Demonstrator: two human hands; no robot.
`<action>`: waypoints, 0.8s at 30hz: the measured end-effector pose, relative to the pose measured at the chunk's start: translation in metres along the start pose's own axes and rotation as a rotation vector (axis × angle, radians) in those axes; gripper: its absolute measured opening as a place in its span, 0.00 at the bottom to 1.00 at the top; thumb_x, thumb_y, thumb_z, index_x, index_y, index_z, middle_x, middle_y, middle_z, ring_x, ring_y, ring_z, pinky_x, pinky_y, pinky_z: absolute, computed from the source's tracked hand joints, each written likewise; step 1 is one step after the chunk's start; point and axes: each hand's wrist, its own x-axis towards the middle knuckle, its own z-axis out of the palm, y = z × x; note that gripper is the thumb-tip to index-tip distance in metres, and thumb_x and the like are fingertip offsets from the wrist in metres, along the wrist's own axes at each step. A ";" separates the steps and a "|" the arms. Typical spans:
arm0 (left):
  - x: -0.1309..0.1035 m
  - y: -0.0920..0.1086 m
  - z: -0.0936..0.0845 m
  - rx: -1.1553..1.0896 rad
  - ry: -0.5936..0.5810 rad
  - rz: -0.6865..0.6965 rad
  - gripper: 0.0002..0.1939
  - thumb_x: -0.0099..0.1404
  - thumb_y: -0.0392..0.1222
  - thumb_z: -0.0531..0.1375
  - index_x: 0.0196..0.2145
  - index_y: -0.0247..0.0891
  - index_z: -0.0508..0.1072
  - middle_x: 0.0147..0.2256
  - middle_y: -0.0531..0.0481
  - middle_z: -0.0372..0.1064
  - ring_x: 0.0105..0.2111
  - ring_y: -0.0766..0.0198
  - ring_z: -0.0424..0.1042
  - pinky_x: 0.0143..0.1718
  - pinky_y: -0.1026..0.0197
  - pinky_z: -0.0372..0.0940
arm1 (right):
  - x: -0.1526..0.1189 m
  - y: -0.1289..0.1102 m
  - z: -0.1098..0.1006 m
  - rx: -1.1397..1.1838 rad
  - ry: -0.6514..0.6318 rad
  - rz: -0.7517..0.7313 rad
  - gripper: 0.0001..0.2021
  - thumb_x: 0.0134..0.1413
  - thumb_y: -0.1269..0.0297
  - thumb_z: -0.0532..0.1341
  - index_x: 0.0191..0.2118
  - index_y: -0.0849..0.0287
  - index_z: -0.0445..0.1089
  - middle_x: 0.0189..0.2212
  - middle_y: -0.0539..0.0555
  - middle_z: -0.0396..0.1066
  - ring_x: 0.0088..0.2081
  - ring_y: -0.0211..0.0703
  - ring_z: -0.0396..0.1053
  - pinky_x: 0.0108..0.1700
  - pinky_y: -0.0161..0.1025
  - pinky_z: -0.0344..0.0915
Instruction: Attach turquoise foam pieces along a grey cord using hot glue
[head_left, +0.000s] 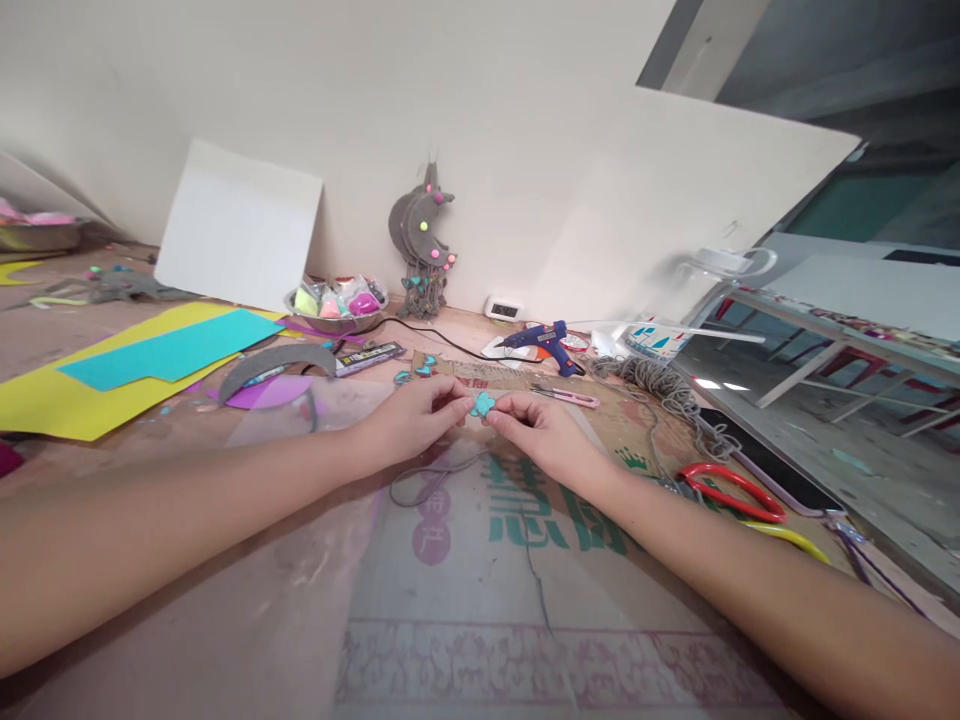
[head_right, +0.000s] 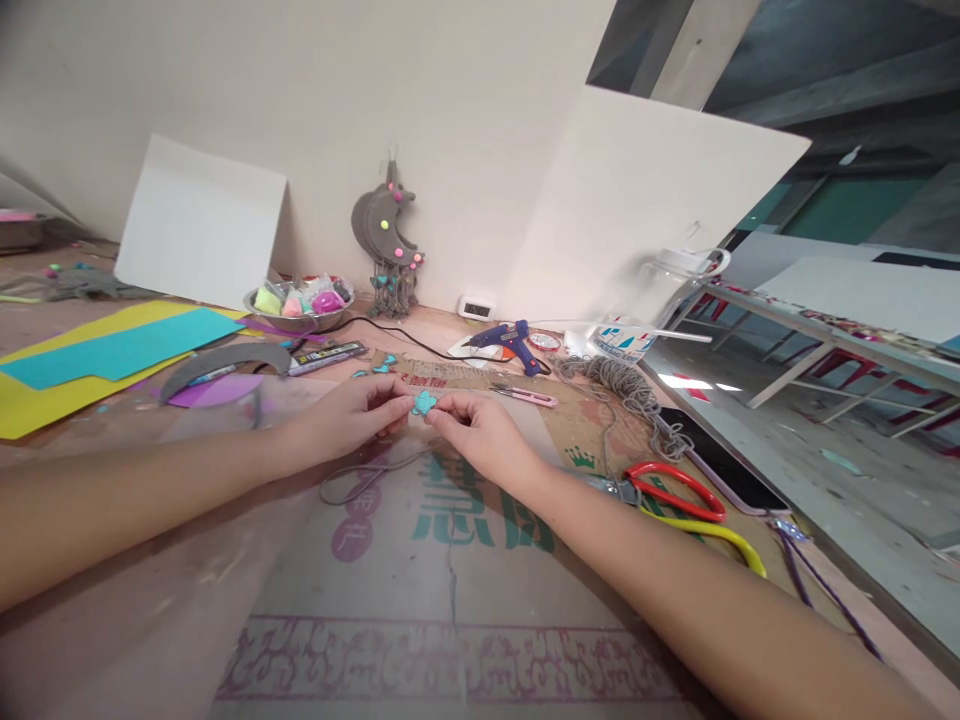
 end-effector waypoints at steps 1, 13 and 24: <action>0.000 0.001 0.000 0.024 0.003 0.011 0.13 0.63 0.50 0.51 0.29 0.38 0.63 0.20 0.56 0.58 0.16 0.71 0.56 0.17 0.68 0.53 | 0.000 0.000 0.000 0.007 -0.002 0.007 0.13 0.51 0.55 0.57 0.27 0.60 0.69 0.18 0.44 0.55 0.19 0.31 0.49 0.23 0.31 0.48; -0.001 0.007 0.001 0.230 0.084 0.068 0.11 0.60 0.46 0.54 0.31 0.35 0.70 0.24 0.53 0.65 0.22 0.68 0.62 0.22 0.67 0.56 | -0.001 0.001 0.000 0.047 -0.025 0.032 0.14 0.50 0.53 0.57 0.29 0.60 0.68 0.19 0.44 0.54 0.20 0.31 0.48 0.23 0.32 0.46; 0.001 0.003 0.000 0.250 0.056 0.068 0.12 0.62 0.46 0.51 0.28 0.36 0.66 0.22 0.55 0.61 0.21 0.70 0.59 0.21 0.67 0.54 | -0.002 0.001 -0.003 -0.049 -0.023 -0.049 0.12 0.53 0.56 0.55 0.30 0.60 0.67 0.21 0.46 0.59 0.22 0.33 0.53 0.25 0.32 0.51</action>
